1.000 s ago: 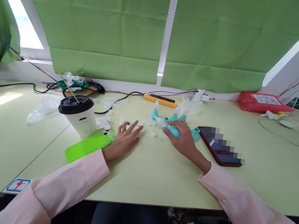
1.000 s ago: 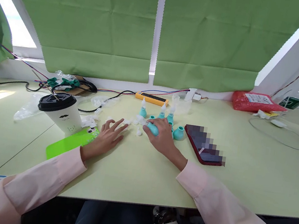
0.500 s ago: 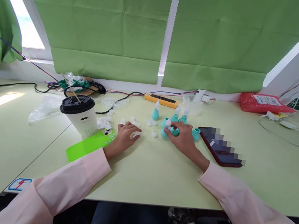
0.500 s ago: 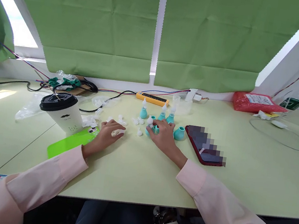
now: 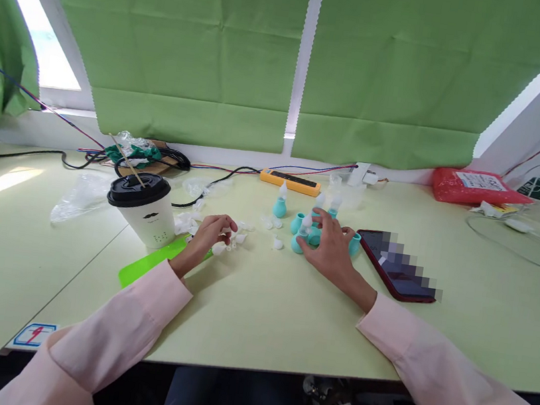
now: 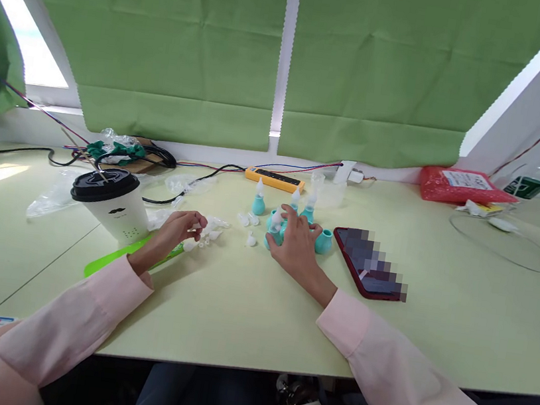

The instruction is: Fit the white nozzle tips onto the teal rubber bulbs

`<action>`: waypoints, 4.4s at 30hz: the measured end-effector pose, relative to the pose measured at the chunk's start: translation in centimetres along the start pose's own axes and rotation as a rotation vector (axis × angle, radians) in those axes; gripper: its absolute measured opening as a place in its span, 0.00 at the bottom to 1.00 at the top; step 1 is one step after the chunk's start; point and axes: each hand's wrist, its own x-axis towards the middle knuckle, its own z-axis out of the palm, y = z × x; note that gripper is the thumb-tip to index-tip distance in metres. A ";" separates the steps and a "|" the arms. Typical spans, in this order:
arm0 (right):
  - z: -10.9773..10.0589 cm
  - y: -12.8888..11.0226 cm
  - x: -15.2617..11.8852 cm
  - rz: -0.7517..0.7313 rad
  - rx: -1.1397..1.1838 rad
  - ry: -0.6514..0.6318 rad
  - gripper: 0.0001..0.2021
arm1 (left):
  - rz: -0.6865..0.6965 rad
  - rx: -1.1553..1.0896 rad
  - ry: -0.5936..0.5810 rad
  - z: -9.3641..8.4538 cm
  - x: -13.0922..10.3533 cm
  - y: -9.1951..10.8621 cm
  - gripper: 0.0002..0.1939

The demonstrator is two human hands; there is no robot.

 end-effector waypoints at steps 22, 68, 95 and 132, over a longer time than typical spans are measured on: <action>3.3 -5.7 -1.5 -0.720 0.195 -0.377 0.15 | 0.456 1.010 0.026 -0.8 0.6 -2.6 0.22; 6.2 -8.3 0.9 -0.470 0.149 -0.439 0.08 | 0.445 0.730 0.175 -0.5 -0.2 -1.4 0.13; 0.3 -4.3 -2.4 0.314 1.192 -0.270 0.05 | 0.111 -0.203 -0.304 2.8 -3.5 0.7 0.16; 0.8 -3.4 -2.9 0.722 1.561 -0.723 0.08 | -0.134 -0.472 -0.376 3.0 -3.9 0.3 0.24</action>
